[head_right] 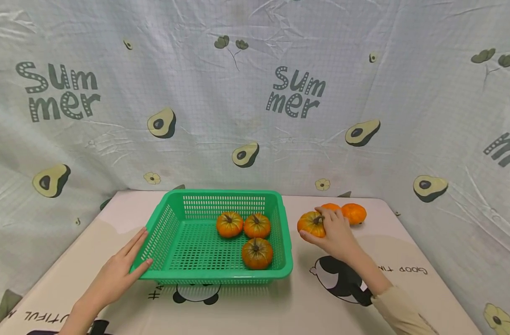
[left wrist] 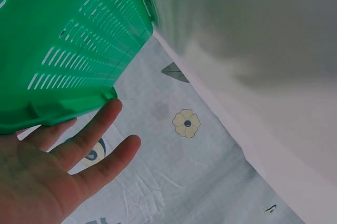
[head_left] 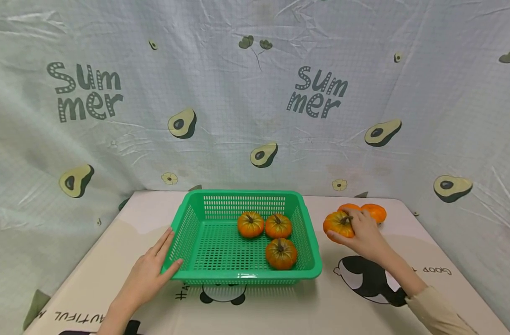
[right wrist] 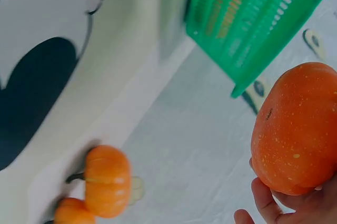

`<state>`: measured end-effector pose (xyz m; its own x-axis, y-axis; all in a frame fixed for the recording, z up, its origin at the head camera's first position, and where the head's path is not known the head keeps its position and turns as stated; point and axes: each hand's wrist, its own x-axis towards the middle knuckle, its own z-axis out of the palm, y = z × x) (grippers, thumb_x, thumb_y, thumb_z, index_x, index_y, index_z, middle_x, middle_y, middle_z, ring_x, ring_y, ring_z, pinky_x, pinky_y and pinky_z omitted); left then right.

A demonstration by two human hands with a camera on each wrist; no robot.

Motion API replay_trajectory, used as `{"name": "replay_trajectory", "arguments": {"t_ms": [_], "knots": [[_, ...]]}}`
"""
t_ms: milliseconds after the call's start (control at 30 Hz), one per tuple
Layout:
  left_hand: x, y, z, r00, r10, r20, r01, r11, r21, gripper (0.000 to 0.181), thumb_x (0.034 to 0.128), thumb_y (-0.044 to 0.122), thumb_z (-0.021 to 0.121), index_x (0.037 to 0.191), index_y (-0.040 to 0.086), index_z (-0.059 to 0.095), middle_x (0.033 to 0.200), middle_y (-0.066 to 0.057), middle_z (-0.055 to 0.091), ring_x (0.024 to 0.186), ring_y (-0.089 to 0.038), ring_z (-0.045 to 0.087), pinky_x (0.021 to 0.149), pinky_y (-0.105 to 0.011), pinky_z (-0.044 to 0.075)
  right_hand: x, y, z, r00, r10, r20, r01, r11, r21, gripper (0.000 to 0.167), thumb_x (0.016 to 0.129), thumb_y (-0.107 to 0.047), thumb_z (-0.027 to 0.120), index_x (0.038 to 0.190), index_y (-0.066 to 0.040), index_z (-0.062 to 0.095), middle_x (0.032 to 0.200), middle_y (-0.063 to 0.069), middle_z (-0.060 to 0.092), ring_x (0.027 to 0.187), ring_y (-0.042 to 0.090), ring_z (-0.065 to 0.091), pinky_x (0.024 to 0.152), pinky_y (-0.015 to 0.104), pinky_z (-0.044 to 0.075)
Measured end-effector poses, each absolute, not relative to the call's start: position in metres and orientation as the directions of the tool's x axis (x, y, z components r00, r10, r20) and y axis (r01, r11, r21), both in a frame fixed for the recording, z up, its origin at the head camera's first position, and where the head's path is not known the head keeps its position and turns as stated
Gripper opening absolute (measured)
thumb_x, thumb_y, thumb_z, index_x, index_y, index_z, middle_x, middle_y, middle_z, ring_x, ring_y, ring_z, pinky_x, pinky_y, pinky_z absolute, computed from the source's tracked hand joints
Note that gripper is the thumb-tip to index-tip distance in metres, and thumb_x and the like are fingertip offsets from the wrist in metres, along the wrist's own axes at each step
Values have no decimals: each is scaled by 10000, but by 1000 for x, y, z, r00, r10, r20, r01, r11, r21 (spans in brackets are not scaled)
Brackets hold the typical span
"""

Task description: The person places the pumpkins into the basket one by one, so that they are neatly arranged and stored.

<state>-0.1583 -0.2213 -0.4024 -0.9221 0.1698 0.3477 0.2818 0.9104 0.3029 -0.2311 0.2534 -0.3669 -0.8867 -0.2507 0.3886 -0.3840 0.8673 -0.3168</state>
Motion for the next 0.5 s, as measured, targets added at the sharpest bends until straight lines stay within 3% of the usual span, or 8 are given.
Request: {"name": "replay_trajectory", "arguments": {"t_ms": [200,500], "knots": [[-158,-222,-403,-914,174,367,294,907,303,672,868,336,545,1393,8,281,1438,-175,288,1133,-424,466,843,-540,421,-229,237,-356,-861,-320,395,-446,849,-284,664,754,-433,660,1239,-23,465,1148,201,524,1104,371,398,883,567,329],[-158,-221,-403,-921,160,355,279,907,315,680,867,355,542,1395,17,280,1441,-167,289,1126,-429,471,841,-541,422,-229,214,-346,-823,-410,393,-516,828,-218,650,750,-478,646,1226,-74,469,1127,104,556,932,198,413,765,369,343]]}}
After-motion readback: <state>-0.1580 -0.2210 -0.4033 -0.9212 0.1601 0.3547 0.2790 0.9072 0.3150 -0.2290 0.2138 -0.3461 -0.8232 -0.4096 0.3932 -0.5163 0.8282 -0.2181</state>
